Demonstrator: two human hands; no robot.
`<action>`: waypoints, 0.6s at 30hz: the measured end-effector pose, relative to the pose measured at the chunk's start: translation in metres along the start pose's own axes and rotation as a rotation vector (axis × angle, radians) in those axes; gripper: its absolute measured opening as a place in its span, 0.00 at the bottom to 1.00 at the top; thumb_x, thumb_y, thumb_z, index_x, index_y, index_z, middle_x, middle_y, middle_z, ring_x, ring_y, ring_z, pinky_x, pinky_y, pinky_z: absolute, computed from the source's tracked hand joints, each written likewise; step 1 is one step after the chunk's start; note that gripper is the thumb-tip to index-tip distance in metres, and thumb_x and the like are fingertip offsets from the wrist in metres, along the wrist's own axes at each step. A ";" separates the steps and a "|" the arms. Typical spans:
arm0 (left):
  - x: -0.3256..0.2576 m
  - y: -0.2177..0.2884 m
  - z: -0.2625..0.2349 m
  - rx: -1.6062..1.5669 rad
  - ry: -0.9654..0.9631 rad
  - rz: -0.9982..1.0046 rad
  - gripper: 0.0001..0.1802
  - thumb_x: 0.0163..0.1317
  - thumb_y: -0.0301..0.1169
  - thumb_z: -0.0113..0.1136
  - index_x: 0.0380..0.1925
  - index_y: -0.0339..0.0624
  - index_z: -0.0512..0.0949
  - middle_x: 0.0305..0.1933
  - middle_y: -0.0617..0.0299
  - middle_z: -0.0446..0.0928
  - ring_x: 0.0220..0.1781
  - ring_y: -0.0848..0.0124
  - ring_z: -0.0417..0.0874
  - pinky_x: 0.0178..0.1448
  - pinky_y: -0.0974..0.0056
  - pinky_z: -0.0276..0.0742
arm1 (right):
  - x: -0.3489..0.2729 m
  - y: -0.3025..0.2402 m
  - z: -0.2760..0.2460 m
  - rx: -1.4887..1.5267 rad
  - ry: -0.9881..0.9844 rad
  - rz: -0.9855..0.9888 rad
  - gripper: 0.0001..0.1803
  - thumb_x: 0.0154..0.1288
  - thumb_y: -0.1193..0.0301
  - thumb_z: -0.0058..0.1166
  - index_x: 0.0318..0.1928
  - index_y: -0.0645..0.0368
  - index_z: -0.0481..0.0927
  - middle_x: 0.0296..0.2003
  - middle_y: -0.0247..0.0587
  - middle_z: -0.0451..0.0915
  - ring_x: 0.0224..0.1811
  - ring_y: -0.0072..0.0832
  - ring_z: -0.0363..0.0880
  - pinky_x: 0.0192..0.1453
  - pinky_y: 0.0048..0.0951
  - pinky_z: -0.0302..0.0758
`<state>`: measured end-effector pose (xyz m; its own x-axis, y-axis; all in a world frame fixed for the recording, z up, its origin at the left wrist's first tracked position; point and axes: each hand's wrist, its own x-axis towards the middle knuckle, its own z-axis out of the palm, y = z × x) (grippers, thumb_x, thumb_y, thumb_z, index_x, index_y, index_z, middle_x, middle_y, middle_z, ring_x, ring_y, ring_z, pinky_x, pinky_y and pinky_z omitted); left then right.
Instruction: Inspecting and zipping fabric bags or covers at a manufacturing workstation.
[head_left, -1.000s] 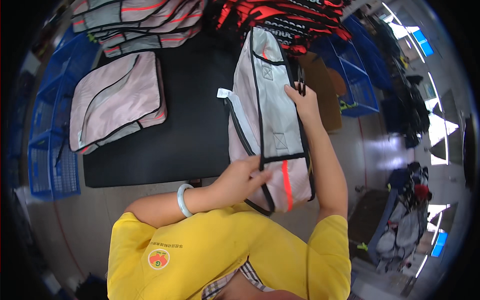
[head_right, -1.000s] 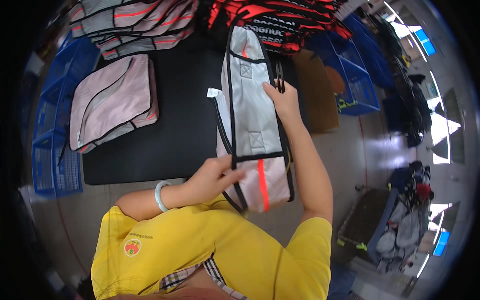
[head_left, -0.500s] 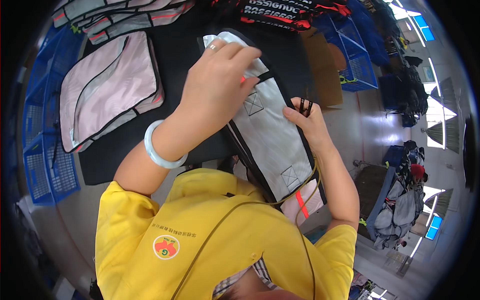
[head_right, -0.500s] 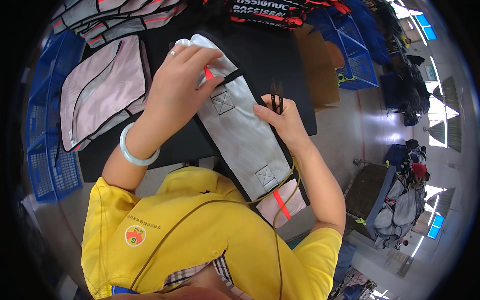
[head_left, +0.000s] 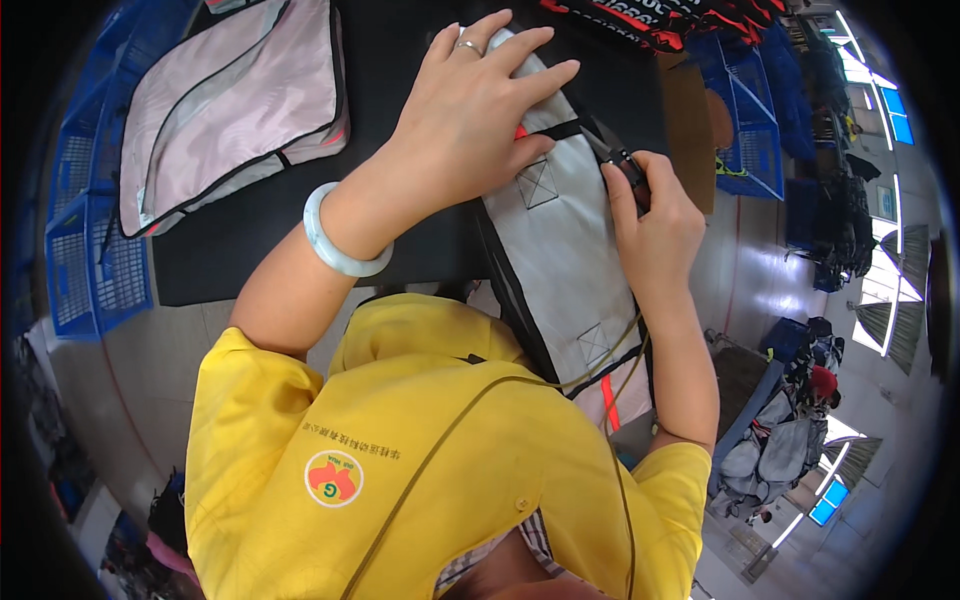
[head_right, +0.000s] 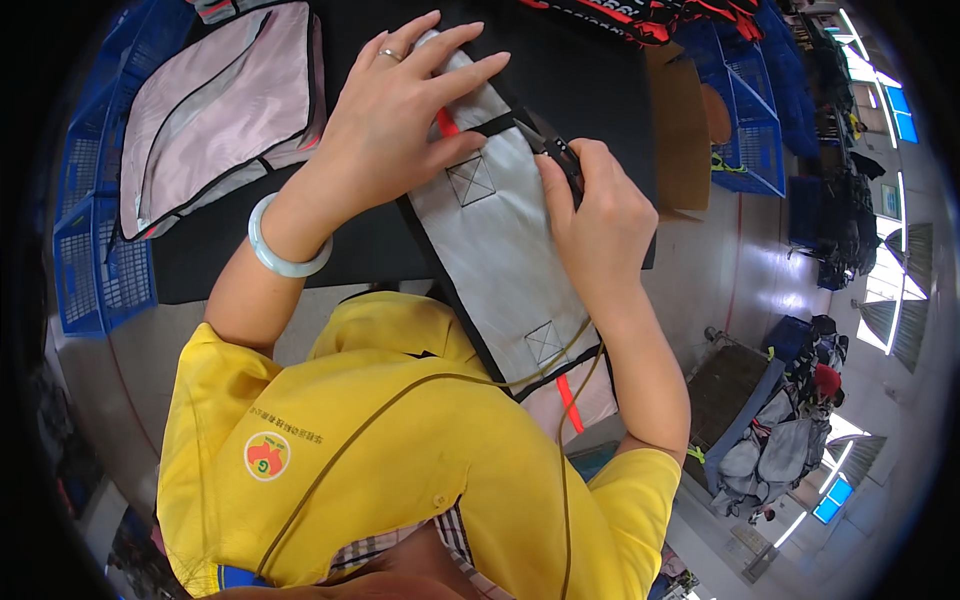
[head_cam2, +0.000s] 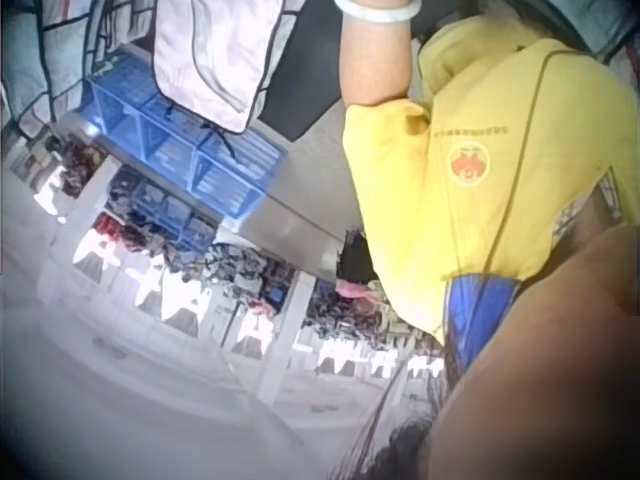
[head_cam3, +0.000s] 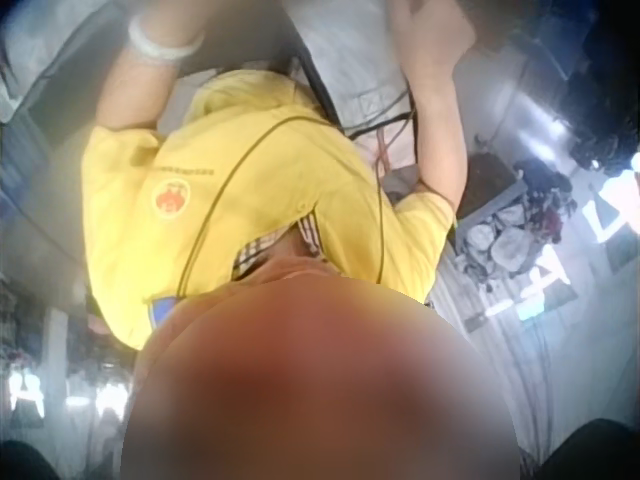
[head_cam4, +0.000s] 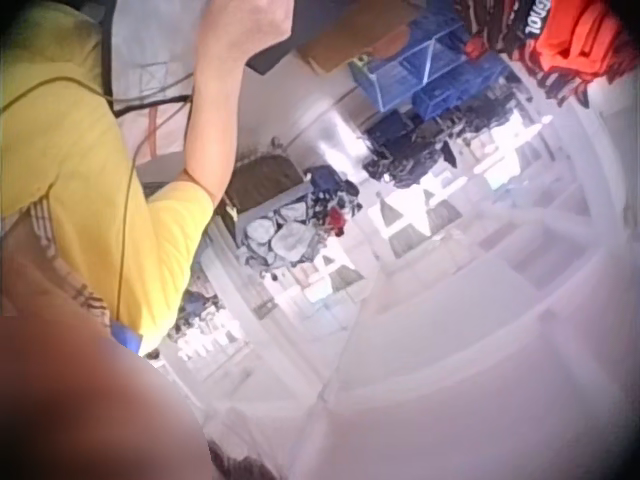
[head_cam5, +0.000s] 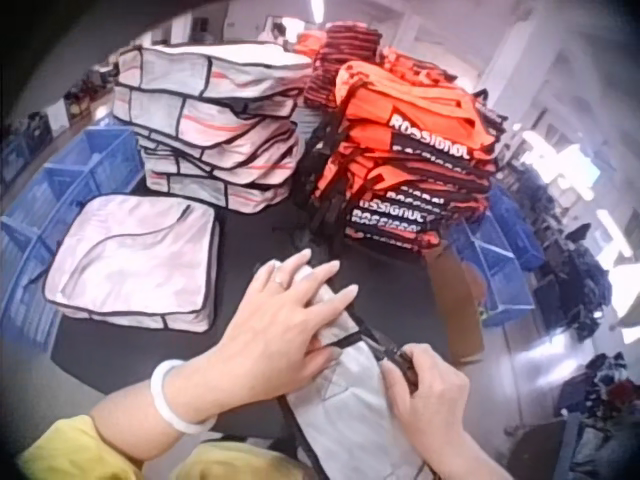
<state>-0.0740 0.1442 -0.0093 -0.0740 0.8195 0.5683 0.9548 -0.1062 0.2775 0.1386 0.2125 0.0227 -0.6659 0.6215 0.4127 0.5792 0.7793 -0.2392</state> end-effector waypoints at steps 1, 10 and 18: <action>0.003 -0.004 0.002 0.109 0.192 0.129 0.27 0.58 0.36 0.66 0.58 0.45 0.75 0.66 0.51 0.70 0.70 0.52 0.66 0.71 0.49 0.60 | 0.000 0.000 0.001 -0.036 0.046 -0.032 0.11 0.62 0.66 0.64 0.38 0.59 0.77 0.24 0.38 0.79 0.22 0.31 0.79 0.26 0.28 0.73; 0.013 0.016 -0.040 -0.112 -0.206 -0.069 0.35 0.50 0.36 0.69 0.61 0.45 0.74 0.67 0.47 0.67 0.71 0.45 0.63 0.71 0.43 0.58 | -0.001 0.002 0.012 0.003 0.008 0.009 0.11 0.64 0.65 0.62 0.38 0.59 0.78 0.24 0.39 0.79 0.22 0.31 0.77 0.29 0.28 0.71; 0.011 0.018 -0.038 -0.141 -0.166 -0.059 0.36 0.49 0.36 0.70 0.61 0.45 0.73 0.68 0.47 0.67 0.71 0.45 0.62 0.71 0.42 0.58 | 0.009 0.032 0.031 0.744 -0.226 0.416 0.17 0.76 0.58 0.47 0.34 0.58 0.74 0.19 0.26 0.68 0.23 0.16 0.62 0.27 0.20 0.56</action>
<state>-0.0686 0.1297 0.0307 -0.0692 0.9067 0.4161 0.8997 -0.1235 0.4186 0.1360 0.2455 -0.0086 -0.5918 0.8061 -0.0006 0.3915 0.2868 -0.8744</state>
